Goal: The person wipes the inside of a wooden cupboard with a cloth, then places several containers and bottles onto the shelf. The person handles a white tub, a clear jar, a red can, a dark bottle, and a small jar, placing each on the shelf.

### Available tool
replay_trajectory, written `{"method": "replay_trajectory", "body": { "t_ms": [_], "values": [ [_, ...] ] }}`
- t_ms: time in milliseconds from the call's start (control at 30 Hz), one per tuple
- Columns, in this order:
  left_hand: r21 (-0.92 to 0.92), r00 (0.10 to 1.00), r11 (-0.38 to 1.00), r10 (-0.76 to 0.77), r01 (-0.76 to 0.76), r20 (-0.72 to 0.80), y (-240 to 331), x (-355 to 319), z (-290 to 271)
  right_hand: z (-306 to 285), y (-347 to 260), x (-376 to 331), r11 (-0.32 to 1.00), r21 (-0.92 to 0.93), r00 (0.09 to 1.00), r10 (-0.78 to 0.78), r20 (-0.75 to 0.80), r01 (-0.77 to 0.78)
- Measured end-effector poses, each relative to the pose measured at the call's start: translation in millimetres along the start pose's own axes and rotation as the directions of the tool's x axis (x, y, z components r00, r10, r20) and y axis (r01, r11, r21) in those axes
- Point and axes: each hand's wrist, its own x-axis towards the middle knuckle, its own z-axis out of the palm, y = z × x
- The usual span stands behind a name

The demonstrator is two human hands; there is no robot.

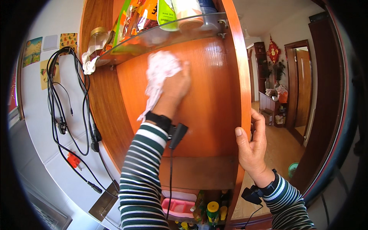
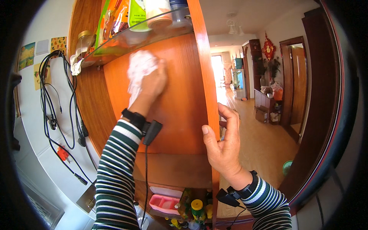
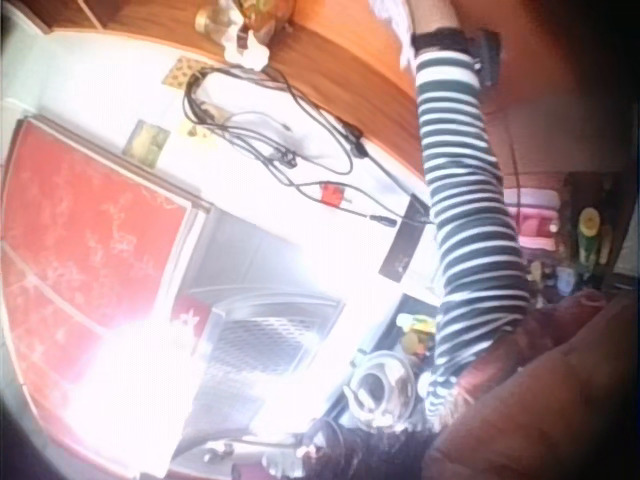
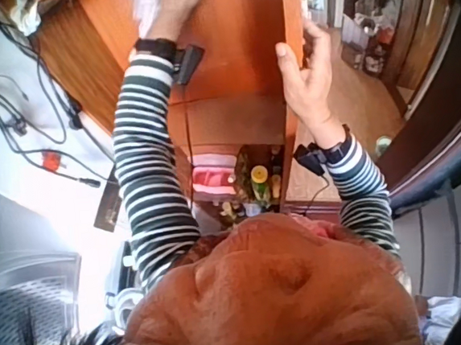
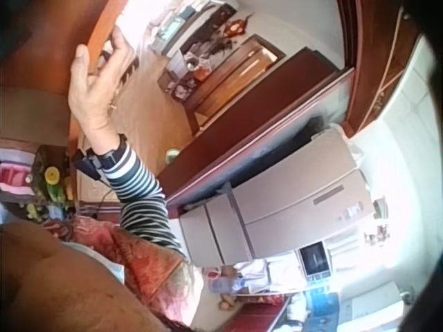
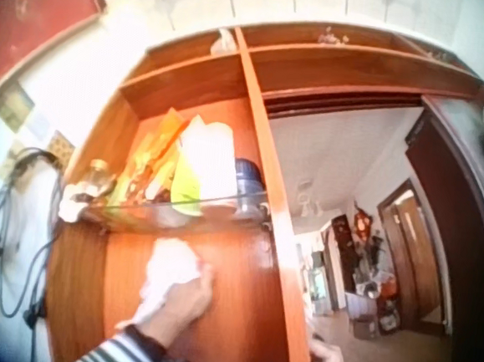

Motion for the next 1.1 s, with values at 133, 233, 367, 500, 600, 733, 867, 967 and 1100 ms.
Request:
{"method": "replay_trajectory", "body": {
  "t_ms": [133,233,367,500,600,733,867,967,1100],
  "values": [
    [-0.073,0.891,0.919,0.352,-0.387,-0.285,66,-5,34,-1,-1,1,0.999,-0.032,1.0,-0.018,0.019,0.019],
    [-0.102,0.918,0.916,0.376,-0.389,-0.128,82,-2,32,-1,0,1,0.997,-0.064,0.999,-0.041,0.013,0.042],
    [0.06,0.885,0.888,0.444,-0.455,0.141,74,-7,23,-1,2,0,0.998,-0.062,1.0,-0.02,0.01,0.021],
    [-0.188,0.787,0.766,0.608,-0.615,-0.1,62,-31,35,-1,3,-1,0.999,-0.022,0.999,0.03,0.017,-0.029],
    [-0.197,0.811,0.826,0.559,-0.528,0.172,44,-64,54,0,3,-2,0.998,0.013,0.998,0.06,-0.003,-0.06],
    [-0.008,0.669,0.67,0.742,-0.742,0.053,15,-121,84,2,5,0,1.0,0.005,1.0,0.021,-0.01,-0.021],
    [-0.28,0.574,0.669,0.739,-0.689,0.353,-7,-178,103,1,7,1,0.999,-0.029,1.0,0.013,-0.009,-0.014],
    [-0.557,0.301,0.681,0.721,-0.475,0.625,-18,-209,100,0,7,0,1.0,-0.019,1.0,-0.008,0.004,0.008],
    [-0.28,0.34,0.777,0.527,-0.563,0.778,-7,-220,95,1,8,1,0.998,-0.054,1.0,-0.025,-0.002,0.025]
  ]
}}
